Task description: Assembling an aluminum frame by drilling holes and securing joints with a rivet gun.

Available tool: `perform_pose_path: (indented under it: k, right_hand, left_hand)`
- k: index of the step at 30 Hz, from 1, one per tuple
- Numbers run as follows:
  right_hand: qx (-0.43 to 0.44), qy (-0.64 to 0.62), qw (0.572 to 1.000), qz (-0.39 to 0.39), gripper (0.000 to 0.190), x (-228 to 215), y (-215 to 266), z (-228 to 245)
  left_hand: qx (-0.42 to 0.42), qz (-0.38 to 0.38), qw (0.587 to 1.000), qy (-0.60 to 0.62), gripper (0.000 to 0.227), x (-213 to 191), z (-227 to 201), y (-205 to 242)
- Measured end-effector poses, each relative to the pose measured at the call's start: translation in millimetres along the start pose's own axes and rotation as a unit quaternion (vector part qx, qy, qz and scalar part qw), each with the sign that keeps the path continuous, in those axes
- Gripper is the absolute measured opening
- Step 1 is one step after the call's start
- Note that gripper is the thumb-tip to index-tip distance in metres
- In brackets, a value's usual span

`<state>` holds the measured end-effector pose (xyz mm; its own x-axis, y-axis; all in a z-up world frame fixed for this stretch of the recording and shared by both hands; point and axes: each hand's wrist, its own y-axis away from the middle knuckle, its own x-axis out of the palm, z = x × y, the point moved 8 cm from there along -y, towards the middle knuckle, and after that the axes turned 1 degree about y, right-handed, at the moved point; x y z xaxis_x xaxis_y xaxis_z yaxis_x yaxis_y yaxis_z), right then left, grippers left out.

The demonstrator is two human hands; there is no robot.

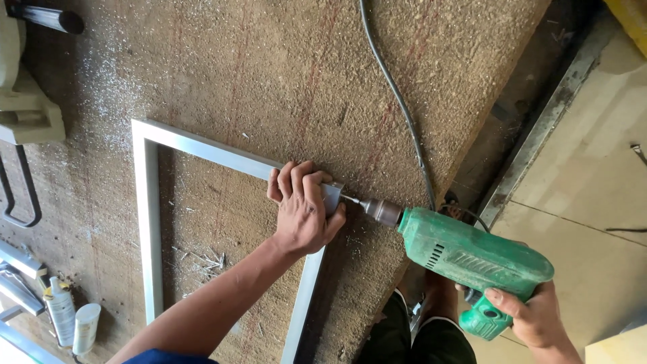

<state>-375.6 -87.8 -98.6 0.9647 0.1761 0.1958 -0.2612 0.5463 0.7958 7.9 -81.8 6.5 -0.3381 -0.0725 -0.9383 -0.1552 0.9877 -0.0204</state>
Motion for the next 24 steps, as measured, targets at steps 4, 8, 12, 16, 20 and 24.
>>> perform_pose_path:
  k: [4, 8, 12, 16, 20, 24]
  right_hand:
    - [-0.035, 0.01, 0.998, 0.054, 0.054, 12.4, 9.0, 9.1]
    - [-0.038, 0.023, 0.998, 0.038, 0.055, 12.3, 6.2, 13.6]
    - [-0.048, 0.023, 0.996, 0.067, 0.065, 23.0, 8.4, 24.8]
    - [-0.101, 0.009, 0.989, 0.103, 0.072, 54.1, 10.2, 45.4]
    - [-0.025, 0.04, 0.995, 0.083, 0.067, 45.8, 6.9, 34.2]
    - [-0.006, 0.016, 0.999, 0.047, 0.057, 44.0, 15.6, 14.9]
  left_hand:
    - [0.0, -0.011, 1.0, -0.003, 0.044, -3.2, -1.2, 0.2]
    - [-0.005, -0.001, 1.0, 0.006, 0.046, 1.4, 3.4, 0.3]
    - [-0.005, -0.005, 1.0, 0.001, 0.046, 2.7, 3.3, 3.0]
    - [-0.01, -0.003, 1.0, 0.001, 0.045, 2.8, 2.8, 2.7]
    - [-0.017, 0.002, 1.0, 0.003, 0.044, -0.3, 3.6, 1.1]
    - [-0.01, -0.019, 1.0, -0.005, 0.042, -0.8, 5.9, 2.8]
